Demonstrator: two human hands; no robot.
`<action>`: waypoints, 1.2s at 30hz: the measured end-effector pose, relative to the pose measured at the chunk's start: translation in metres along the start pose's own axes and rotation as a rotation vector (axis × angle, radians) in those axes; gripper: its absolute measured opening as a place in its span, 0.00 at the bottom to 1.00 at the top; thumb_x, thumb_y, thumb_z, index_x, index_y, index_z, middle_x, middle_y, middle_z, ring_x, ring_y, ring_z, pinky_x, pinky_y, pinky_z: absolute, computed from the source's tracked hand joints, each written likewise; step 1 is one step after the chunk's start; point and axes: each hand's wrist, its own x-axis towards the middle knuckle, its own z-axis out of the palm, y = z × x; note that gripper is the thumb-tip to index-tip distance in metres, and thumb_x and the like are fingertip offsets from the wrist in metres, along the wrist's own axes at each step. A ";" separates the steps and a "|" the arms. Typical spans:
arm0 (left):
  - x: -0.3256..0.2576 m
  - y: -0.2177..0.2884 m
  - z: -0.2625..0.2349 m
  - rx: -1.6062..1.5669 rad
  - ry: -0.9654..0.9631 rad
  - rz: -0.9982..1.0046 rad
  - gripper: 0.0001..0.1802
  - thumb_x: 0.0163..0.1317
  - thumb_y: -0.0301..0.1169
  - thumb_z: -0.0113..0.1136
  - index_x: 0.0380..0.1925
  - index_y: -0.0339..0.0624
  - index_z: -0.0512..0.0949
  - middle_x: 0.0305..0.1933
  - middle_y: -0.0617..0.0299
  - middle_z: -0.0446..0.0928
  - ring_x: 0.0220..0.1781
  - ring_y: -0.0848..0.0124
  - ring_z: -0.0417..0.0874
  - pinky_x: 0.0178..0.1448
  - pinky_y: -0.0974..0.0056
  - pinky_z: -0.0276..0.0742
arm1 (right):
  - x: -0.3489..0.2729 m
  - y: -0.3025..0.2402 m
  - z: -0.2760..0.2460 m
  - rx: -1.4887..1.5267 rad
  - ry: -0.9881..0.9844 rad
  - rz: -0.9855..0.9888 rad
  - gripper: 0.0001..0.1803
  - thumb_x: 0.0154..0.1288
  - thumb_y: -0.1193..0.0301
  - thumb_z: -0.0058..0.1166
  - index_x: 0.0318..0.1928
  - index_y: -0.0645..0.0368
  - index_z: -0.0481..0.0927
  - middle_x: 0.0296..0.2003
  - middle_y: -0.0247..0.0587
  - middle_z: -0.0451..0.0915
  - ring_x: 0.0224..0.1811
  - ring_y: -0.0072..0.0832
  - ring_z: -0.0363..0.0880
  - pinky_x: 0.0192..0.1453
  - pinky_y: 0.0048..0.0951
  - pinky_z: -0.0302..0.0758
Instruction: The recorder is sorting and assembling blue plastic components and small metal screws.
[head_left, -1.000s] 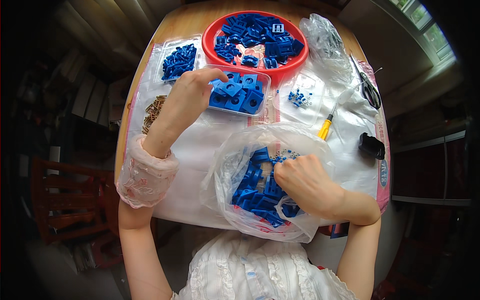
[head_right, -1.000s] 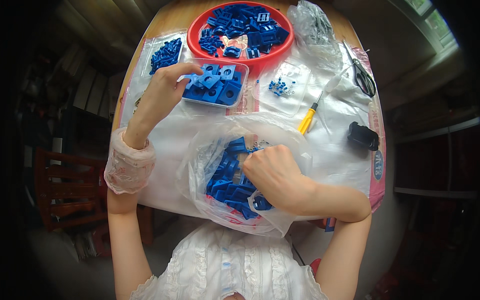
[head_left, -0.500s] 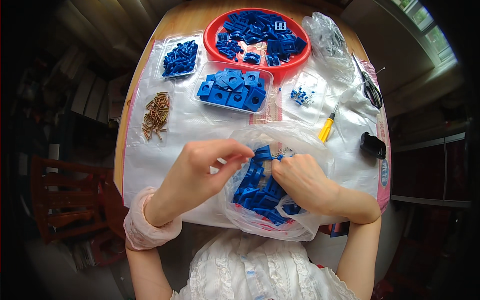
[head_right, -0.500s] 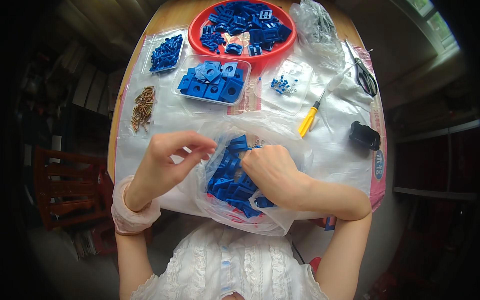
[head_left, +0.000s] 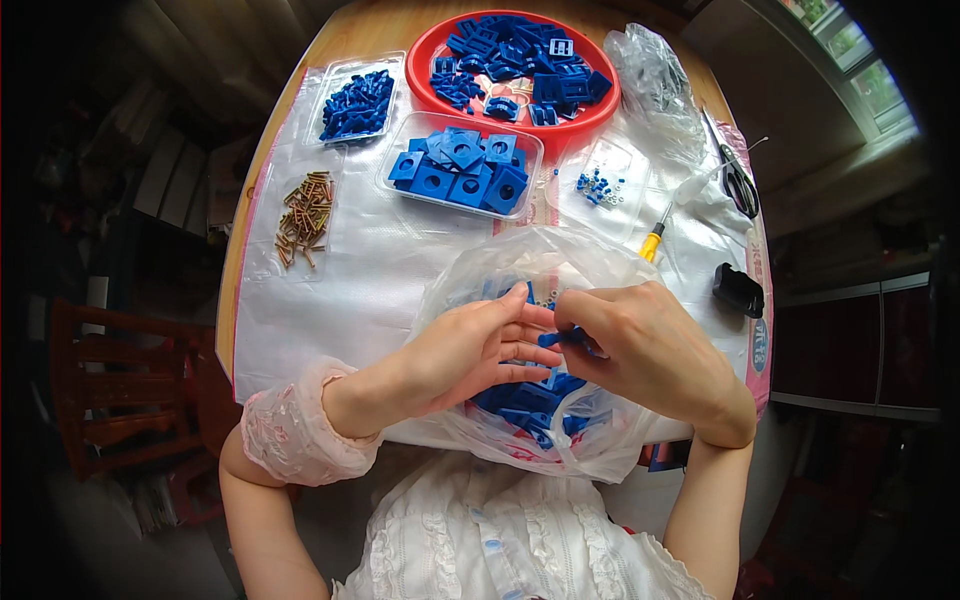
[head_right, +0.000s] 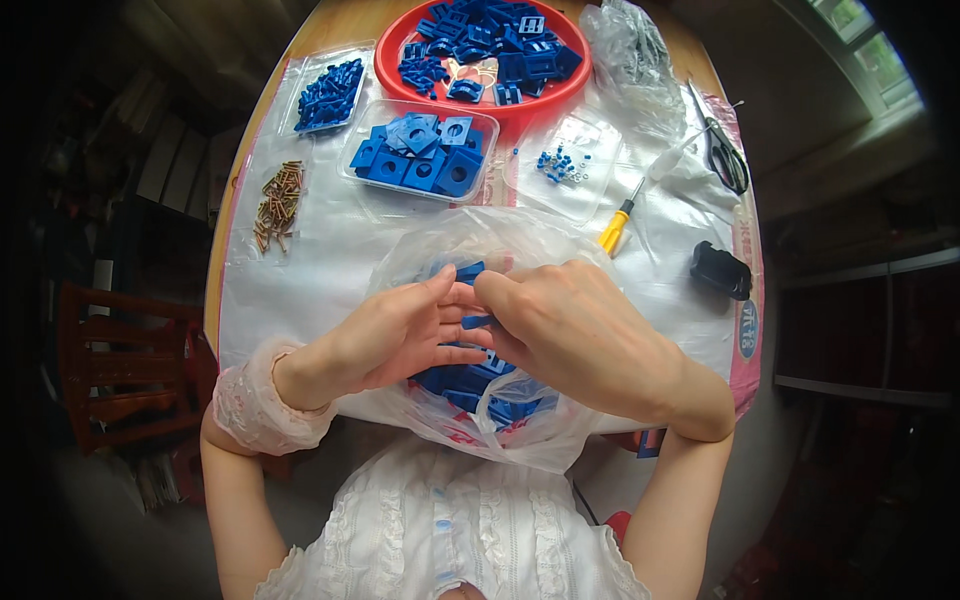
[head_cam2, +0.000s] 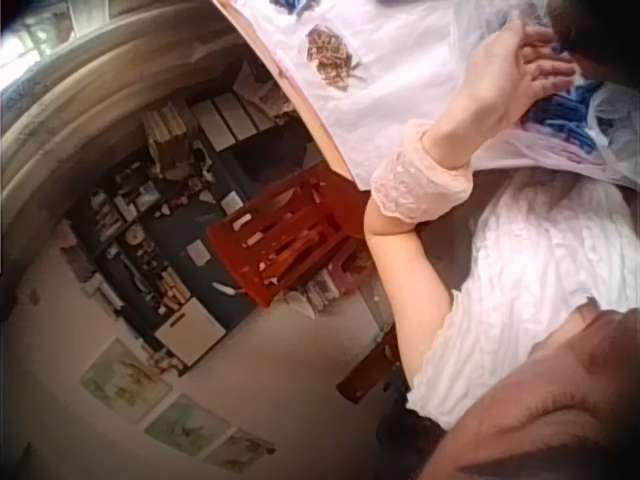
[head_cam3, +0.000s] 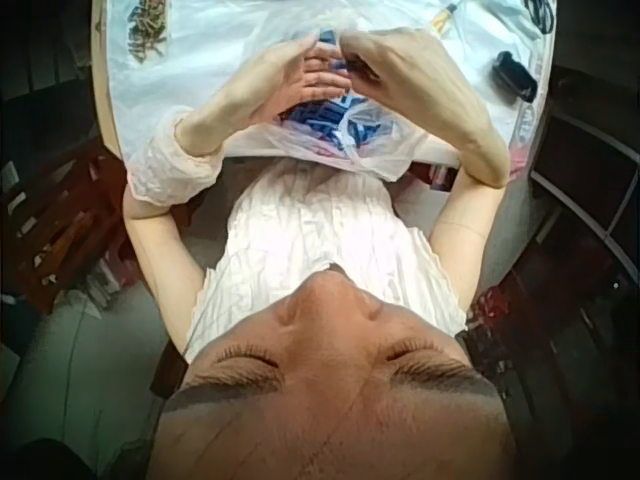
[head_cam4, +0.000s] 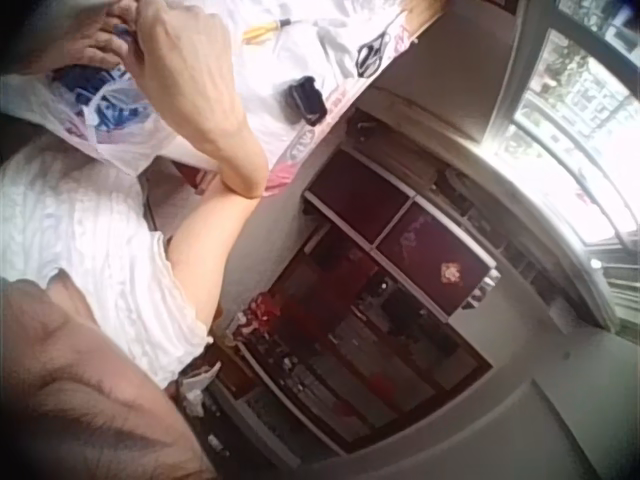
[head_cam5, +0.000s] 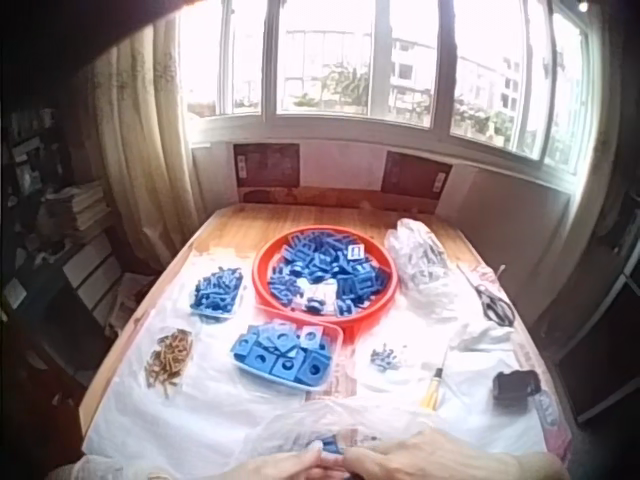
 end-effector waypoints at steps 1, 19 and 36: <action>0.005 0.000 0.004 -0.053 -0.006 0.004 0.27 0.85 0.51 0.42 0.60 0.35 0.73 0.54 0.55 0.78 0.55 0.69 0.81 0.61 0.62 0.78 | 0.002 -0.001 0.004 0.051 0.065 -0.025 0.10 0.61 0.74 0.66 0.39 0.61 0.78 0.29 0.47 0.83 0.31 0.47 0.85 0.35 0.43 0.77; 0.014 0.019 -0.017 0.080 -0.093 0.001 0.16 0.75 0.37 0.48 0.33 0.38 0.78 0.31 0.66 0.71 0.28 0.80 0.68 0.28 0.74 0.60 | -0.030 -0.016 -0.019 -0.497 -0.131 0.270 0.07 0.56 0.81 0.59 0.35 0.64 0.76 0.27 0.51 0.81 0.32 0.47 0.86 0.35 0.41 0.79; 0.012 0.025 -0.010 1.254 0.104 0.614 0.11 0.73 0.25 0.54 0.47 0.36 0.85 0.36 0.53 0.86 0.38 0.61 0.87 0.48 0.59 0.81 | -0.033 -0.026 -0.014 -0.581 -0.157 0.342 0.12 0.53 0.81 0.62 0.38 0.61 0.76 0.29 0.47 0.83 0.33 0.42 0.88 0.34 0.37 0.80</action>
